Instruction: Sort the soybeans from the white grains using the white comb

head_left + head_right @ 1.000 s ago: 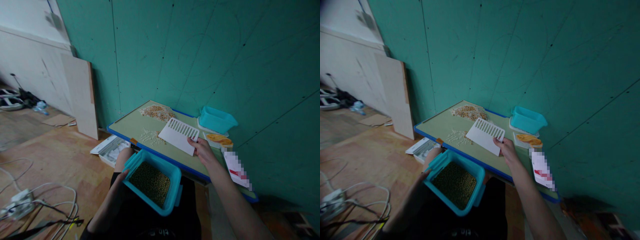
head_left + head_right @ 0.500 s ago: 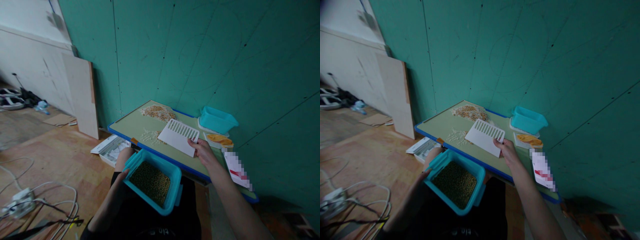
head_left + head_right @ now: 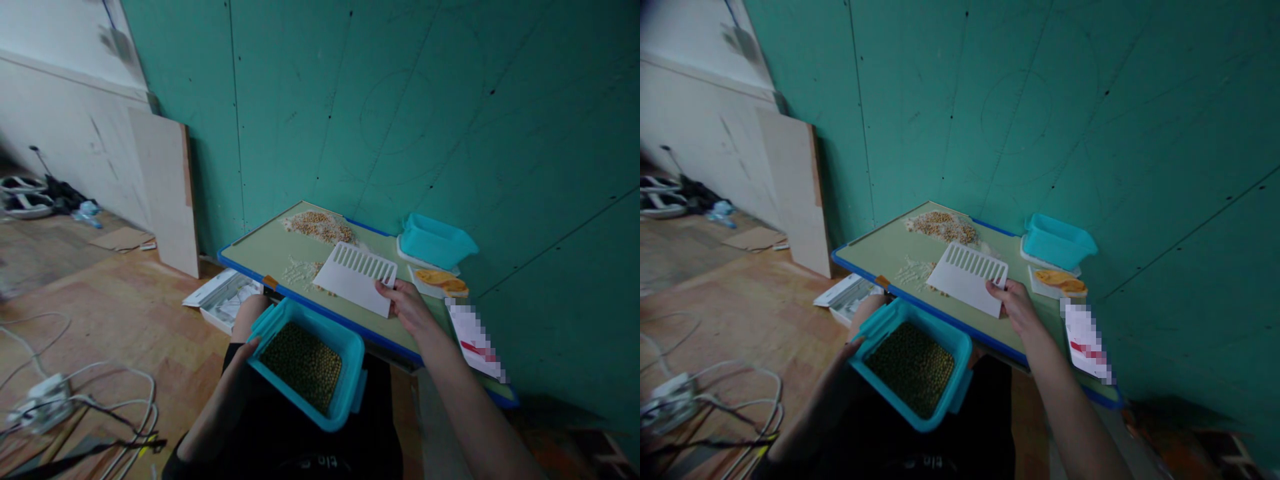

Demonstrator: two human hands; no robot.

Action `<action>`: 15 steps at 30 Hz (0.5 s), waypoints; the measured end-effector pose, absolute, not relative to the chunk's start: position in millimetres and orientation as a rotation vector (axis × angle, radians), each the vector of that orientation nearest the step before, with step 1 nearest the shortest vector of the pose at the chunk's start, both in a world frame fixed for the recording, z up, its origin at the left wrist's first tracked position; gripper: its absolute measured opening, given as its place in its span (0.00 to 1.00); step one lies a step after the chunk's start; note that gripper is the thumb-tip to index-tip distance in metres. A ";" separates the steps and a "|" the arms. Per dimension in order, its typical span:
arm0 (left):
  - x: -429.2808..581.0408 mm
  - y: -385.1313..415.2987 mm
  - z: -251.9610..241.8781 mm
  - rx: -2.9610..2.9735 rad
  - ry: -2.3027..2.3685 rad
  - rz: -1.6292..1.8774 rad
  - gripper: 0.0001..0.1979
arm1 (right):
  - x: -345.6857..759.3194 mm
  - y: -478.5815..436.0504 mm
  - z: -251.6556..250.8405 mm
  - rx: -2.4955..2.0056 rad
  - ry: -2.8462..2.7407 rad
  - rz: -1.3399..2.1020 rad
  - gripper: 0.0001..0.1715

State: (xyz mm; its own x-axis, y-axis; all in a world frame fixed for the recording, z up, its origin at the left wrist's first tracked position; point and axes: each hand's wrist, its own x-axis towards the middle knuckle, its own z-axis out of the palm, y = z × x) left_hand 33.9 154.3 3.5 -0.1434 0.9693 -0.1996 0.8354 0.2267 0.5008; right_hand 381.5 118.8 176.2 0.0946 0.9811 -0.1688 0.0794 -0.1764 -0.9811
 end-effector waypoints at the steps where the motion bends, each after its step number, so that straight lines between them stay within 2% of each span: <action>1: 33.9 154.7 3.4 1.652 2.031 0.373 0.15 | 381.7 118.6 175.9 -1.441 -1.128 1.229 0.33; 15: 38.1 144.0 14.3 1.654 2.030 0.437 0.16 | 377.6 113.1 180.7 -1.424 -1.173 1.285 0.34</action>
